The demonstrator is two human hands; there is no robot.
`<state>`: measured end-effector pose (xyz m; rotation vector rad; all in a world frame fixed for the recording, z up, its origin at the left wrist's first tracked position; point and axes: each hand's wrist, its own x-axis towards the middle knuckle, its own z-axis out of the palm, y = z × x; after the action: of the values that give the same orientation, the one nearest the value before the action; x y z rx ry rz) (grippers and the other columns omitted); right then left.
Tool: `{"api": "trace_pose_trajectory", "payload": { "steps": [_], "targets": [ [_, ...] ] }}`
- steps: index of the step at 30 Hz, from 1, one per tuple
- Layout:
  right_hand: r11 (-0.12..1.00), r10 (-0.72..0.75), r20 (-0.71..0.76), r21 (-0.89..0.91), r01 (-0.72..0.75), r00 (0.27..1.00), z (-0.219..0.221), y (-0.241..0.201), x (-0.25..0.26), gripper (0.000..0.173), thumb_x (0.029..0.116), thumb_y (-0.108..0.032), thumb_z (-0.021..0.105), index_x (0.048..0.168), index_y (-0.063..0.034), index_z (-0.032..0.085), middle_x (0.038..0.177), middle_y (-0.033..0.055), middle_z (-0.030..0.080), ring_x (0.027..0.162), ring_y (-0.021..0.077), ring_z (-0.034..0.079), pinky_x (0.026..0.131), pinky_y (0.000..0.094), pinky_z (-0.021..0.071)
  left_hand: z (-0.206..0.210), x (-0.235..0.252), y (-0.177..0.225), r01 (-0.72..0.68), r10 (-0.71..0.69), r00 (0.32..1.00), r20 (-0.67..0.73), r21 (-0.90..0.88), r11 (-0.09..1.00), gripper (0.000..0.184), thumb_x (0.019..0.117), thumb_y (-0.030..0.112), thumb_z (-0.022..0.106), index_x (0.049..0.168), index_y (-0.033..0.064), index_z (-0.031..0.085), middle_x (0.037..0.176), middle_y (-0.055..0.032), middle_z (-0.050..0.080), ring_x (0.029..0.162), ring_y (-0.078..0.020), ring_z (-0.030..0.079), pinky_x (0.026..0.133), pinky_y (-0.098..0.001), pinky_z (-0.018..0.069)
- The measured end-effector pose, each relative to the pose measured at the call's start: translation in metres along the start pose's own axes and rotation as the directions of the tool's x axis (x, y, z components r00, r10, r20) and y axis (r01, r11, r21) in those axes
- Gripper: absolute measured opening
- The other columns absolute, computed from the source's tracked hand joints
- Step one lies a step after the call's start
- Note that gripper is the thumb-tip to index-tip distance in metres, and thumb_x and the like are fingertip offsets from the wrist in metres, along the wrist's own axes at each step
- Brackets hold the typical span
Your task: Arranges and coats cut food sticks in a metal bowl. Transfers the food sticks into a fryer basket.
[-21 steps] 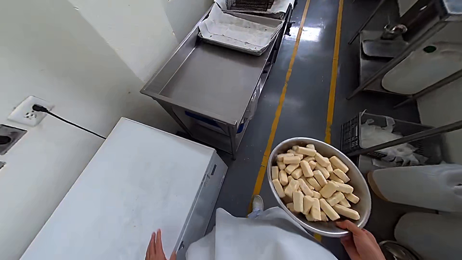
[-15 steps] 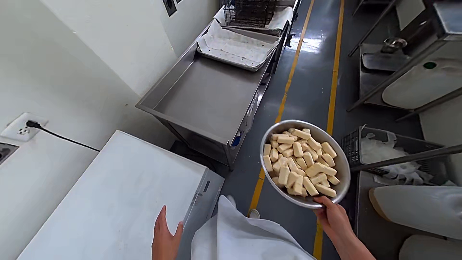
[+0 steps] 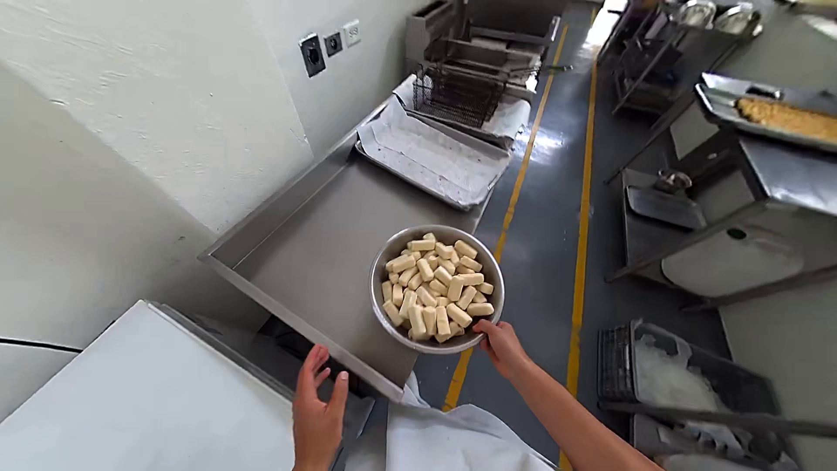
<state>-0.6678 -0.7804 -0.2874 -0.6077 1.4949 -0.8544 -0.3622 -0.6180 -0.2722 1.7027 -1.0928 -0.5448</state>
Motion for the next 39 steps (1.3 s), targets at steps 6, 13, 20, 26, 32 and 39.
{"api": "trace_pose_trajectory", "payload": {
  "steps": [6, 13, 20, 26, 32, 39],
  "targets": [
    [0.655, -0.322, 0.313, -0.607, 0.449, 0.893, 0.001, -0.09, 0.073, 0.06, 0.0988, -0.025, 0.071, 0.15, -0.0055, 0.047, 0.138, 0.0178, 0.062, 0.117, 0.0294, 0.067, 0.096, 0.0491, 0.057, 0.065, 0.083, 0.009, 0.318, -0.312, 0.948, 0.063, -0.175, 0.932, 0.074, 0.0993, 0.029, 0.058, 0.158, -0.0031, 0.027, 0.157, -0.0246, 0.041, 0.143, -0.0296, 0.047, 0.115, -0.043, 0.0446],
    [0.24, -0.419, 0.765, -0.426, 0.872, 0.489, 0.121, -0.188, 0.14, 0.035, 0.1031, -0.022, 0.061, 0.131, -0.0012, 0.065, 0.13, 0.0175, 0.066, 0.121, 0.0287, 0.065, 0.106, 0.0494, 0.0522, 0.085, 0.158, -0.006, 0.48, -0.552, 0.818, -0.161, -0.335, 0.81, 0.056, 0.1076, 0.026, 0.049, 0.156, 0.0015, 0.035, 0.155, -0.0205, 0.046, 0.139, -0.0297, 0.05, 0.111, -0.0502, 0.0444],
    [0.029, 0.048, 0.913, -0.408, 0.913, 0.406, 0.23, -0.184, 0.21, 0.069, 0.1033, -0.048, 0.058, 0.149, 0.0027, 0.047, 0.145, 0.0252, 0.054, 0.137, 0.0397, 0.052, 0.113, 0.0577, 0.0424, 0.129, 0.173, 0.006, 0.504, -0.61, 0.698, -0.375, -0.348, 0.791, 0.039, 0.1095, 0.019, 0.047, 0.143, 0.0005, 0.054, 0.137, -0.0188, 0.061, 0.127, -0.0242, 0.059, 0.109, -0.0456, 0.0472],
    [-0.123, 0.075, 0.929, -0.351, 0.928, 0.361, 0.258, -0.164, 0.229, 0.078, 0.0968, -0.058, 0.062, 0.15, -0.0021, 0.049, 0.141, 0.0231, 0.053, 0.133, 0.0453, 0.048, 0.098, 0.0605, 0.0509, 0.168, 0.165, 0.01, 0.482, -0.621, 0.582, -0.525, -0.392, 0.783, 0.033, 0.1085, 0.015, 0.05, 0.137, 0.0009, 0.059, 0.122, -0.0173, 0.068, 0.112, -0.0218, 0.067, 0.099, -0.0426, 0.0536],
    [-0.065, -0.03, 0.895, -0.446, 0.893, 0.445, 0.251, -0.157, 0.205, 0.063, 0.0893, -0.044, 0.073, 0.134, -0.0011, 0.061, 0.137, 0.0219, 0.053, 0.131, 0.0425, 0.049, 0.099, 0.057, 0.0501, 0.187, 0.163, 0.018, 0.439, -0.617, 0.463, -0.636, -0.44, 0.783, 0.025, 0.1064, 0.011, 0.054, 0.124, -0.0021, 0.066, 0.103, -0.0132, 0.07, 0.093, -0.0152, 0.066, 0.087, -0.0332, 0.0537],
    [-0.063, 0.058, 0.997, -0.05, 0.997, 0.054, 0.166, -0.133, 0.156, 0.047, 0.0982, -0.032, 0.061, 0.139, -0.0092, 0.061, 0.147, 0.0159, 0.054, 0.141, 0.0332, 0.046, 0.118, 0.0512, 0.0369, 0.189, 0.149, 0.023, 0.436, -0.631, 0.457, -0.627, -0.46, 0.774, 0.03, 0.1065, 0.01, 0.053, 0.131, -0.0056, 0.061, 0.112, -0.0159, 0.07, 0.1, -0.0123, 0.066, 0.091, -0.0272, 0.0529]
  ]
}}
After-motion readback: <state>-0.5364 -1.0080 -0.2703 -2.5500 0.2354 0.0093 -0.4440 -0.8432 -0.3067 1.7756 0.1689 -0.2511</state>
